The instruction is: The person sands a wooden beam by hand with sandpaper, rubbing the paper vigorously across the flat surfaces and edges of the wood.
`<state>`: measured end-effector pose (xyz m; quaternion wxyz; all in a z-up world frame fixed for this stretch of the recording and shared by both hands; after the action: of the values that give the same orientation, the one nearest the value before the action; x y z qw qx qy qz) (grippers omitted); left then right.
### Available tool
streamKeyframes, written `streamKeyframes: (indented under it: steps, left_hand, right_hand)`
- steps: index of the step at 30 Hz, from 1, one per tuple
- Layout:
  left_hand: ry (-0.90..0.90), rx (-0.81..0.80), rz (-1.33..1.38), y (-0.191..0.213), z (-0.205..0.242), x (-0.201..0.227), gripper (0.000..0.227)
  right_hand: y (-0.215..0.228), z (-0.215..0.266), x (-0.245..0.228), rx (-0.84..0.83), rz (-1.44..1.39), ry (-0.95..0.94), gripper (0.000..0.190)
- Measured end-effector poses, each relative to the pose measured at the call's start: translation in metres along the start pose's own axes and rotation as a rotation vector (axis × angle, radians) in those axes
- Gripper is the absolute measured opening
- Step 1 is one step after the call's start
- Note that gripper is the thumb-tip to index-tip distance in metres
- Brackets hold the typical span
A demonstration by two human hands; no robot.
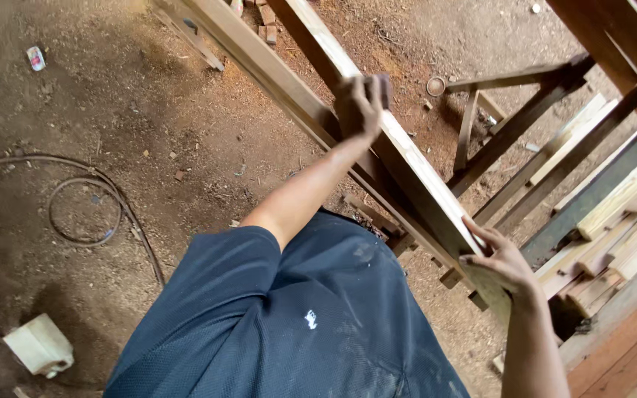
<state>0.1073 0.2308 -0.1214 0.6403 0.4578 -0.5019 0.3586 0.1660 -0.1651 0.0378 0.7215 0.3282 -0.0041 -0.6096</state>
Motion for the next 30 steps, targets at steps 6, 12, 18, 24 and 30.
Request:
streamKeyframes:
  steps: [6,12,18,24,30]
  left_hand:
    - [-0.683,0.202,-0.098,0.030,-0.050,0.024,0.025]
    - [-0.947,-0.980,-0.495,-0.028,0.068,0.048,0.028]
    - [-1.155,-0.677,-0.254,-0.017,0.090,0.074,0.028]
    - [-1.350,-0.611,-0.297,-0.002,0.098,0.069,0.010]
    - [-1.150,-0.859,-0.412,-0.009,0.132,0.054,0.020]
  right_hand:
    - [0.022,-0.028,0.033,-0.134,-0.111,0.119,0.103]
    - [0.018,-0.022,0.034,-0.108,-0.128,0.051,0.102]
    - [0.024,-0.025,0.044,-0.111,-0.065,0.201,0.099]
    - [0.034,-0.013,0.066,-0.123,-0.083,0.287,0.100]
    - [0.030,-0.017,0.081,-0.139,-0.039,0.391,0.094]
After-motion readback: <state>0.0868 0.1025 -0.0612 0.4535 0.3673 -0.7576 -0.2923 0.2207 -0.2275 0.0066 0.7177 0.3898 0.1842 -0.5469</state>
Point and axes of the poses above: each hand's wrist, its own z-axis away from the middle knuckle, its own y-axis out of the back of the hand, x = y × z, the point moved 3 cm from there along -z, towards the middle knuckle, and after that the axes turned 4 degrees about -x, right-handed, at the moved point
